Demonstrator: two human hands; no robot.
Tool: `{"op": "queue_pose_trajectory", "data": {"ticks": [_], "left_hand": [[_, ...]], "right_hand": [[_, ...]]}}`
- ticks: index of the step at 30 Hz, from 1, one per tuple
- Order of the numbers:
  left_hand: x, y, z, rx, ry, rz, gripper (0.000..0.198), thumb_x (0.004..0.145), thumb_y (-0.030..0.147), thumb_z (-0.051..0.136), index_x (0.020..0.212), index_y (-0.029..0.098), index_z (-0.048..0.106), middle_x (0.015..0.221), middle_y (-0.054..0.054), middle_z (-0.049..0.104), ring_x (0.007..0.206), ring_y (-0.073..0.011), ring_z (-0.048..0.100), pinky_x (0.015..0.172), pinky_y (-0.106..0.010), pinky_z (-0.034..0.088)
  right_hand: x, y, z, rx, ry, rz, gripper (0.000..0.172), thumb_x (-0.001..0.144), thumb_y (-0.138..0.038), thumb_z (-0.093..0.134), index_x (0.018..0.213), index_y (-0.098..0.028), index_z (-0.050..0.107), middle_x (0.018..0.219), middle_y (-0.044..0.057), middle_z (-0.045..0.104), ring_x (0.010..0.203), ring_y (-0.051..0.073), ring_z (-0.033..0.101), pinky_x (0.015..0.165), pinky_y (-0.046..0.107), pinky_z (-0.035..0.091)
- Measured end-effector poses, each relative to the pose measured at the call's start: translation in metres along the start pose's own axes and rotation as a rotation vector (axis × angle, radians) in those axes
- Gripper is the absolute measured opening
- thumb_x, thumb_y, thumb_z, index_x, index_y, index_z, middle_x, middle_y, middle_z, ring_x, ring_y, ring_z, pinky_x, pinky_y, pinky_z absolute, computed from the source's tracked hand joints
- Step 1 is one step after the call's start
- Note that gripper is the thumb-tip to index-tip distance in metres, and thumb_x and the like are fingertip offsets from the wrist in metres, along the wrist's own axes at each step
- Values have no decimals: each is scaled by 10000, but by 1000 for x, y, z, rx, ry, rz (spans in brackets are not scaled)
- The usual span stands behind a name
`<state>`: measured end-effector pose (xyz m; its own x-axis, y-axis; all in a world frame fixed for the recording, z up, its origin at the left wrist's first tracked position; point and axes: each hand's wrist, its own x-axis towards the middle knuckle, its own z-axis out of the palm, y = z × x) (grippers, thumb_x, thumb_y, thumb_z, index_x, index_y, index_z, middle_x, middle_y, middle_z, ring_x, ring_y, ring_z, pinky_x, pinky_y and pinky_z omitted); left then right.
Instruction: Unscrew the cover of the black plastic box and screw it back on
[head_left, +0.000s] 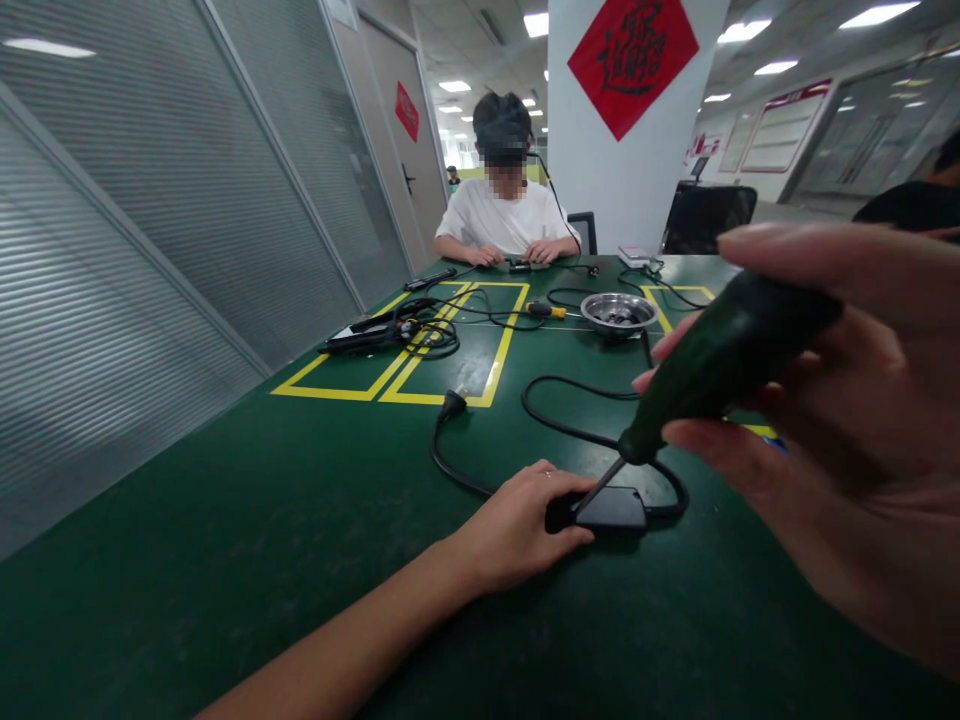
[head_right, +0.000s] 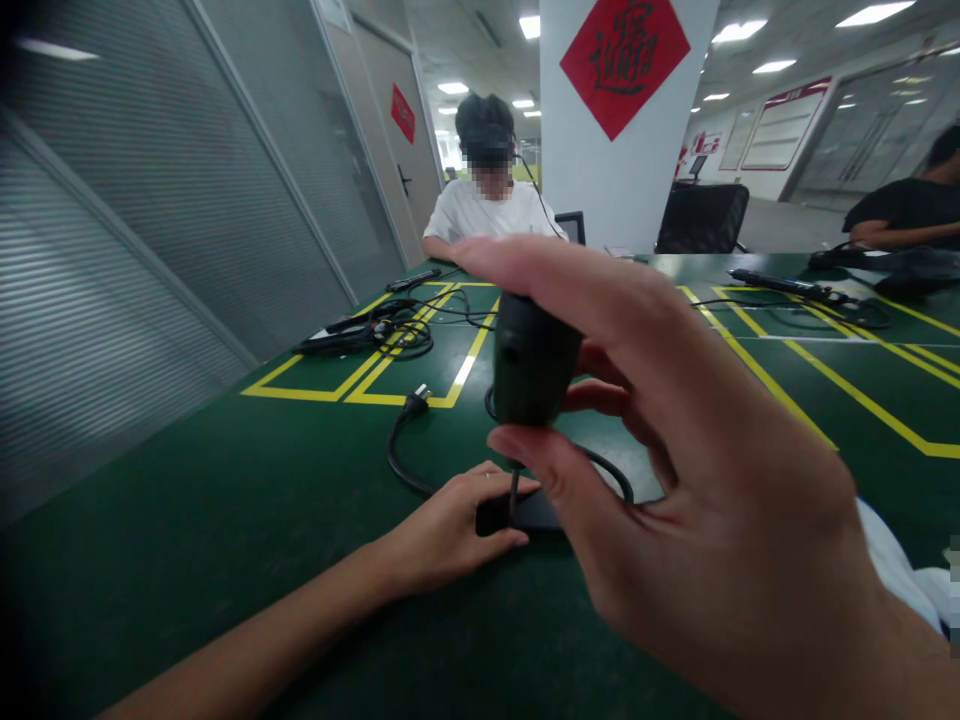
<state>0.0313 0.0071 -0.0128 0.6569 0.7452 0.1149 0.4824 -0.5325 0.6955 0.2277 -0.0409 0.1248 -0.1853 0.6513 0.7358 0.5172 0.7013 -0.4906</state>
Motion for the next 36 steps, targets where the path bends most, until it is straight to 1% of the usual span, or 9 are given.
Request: {"op": "queue_pose_trajectory", "data": {"ticks": [3, 6, 8, 11, 17, 21, 25, 31, 36], "left_hand": [[0, -1, 2, -1, 14, 17, 417, 808, 258, 713, 1206, 237, 588, 1076, -21, 647, 995, -214, 553, 900, -330, 419], [-1, 1, 1, 7, 13, 7, 411, 807, 260, 715, 1199, 245, 592, 1032, -16, 649, 969, -213, 559, 872, -326, 429], [-1, 3, 0, 3, 11, -13, 424, 807, 268, 716, 1210, 248, 589, 1017, -20, 640, 959, -213, 563, 856, -323, 438], [-1, 3, 0, -9, 14, -25, 431, 806, 274, 718, 1216, 245, 589, 1038, -27, 634, 981, -217, 562, 873, -327, 439], [-1, -2, 3, -5, 14, 3, 423, 811, 301, 711, 1210, 240, 587, 1068, -35, 646, 1019, -237, 555, 912, -349, 425], [-1, -3, 3, 8, 21, -3, 394, 806, 312, 715, 1174, 222, 606, 1027, -45, 640, 986, -228, 558, 879, -340, 439], [-1, -2, 2, 7, 17, -23, 371, 806, 320, 711, 1149, 214, 617, 1022, -52, 631, 964, -225, 558, 864, -339, 444], [-1, 1, 1, -5, 25, -8, 388, 801, 286, 719, 1171, 244, 610, 1006, -24, 623, 973, -211, 551, 863, -318, 434], [-1, 1, 0, -12, 20, -20, 409, 799, 302, 720, 1186, 232, 608, 1014, -35, 613, 971, -211, 551, 870, -321, 436]], "right_hand": [[6, -2, 0, -58, -67, -127, 660, 748, -161, 680, 1230, -539, 435, 1306, -189, 500, 1171, 174, 547, 958, 345, 539], [7, -4, 1, -49, -99, -41, 523, 840, -181, 544, 1285, -435, 440, 1308, -119, 530, 1180, 190, 550, 1012, 371, 508], [5, -4, 3, -41, -42, 11, 482, 847, -193, 533, 1285, -382, 466, 1259, -80, 572, 1116, 193, 593, 986, 366, 530], [3, -4, 5, -95, 79, 17, 464, 785, -274, 663, 1217, -379, 531, 1206, -97, 596, 1065, 174, 612, 958, 315, 542], [7, -8, 3, -214, 16, -78, 474, 757, -434, 679, 1199, -341, 535, 1145, -85, 624, 975, 170, 648, 814, 292, 596], [8, -13, 3, -260, 43, -74, 450, 791, -327, 653, 1229, -330, 546, 1134, -70, 612, 982, 161, 641, 863, 300, 577], [4, -9, 4, -178, -10, -10, 548, 803, -204, 584, 1319, -314, 436, 1243, -51, 581, 1074, 165, 610, 932, 304, 551], [2, 3, 6, -141, 73, -39, 547, 741, -272, 697, 1250, -312, 502, 1267, -38, 557, 1067, 174, 607, 892, 275, 559], [0, 3, 4, -53, -13, 36, 627, 805, -218, 585, 1380, -336, 364, 1296, -18, 552, 1133, 205, 581, 958, 369, 529]]}}
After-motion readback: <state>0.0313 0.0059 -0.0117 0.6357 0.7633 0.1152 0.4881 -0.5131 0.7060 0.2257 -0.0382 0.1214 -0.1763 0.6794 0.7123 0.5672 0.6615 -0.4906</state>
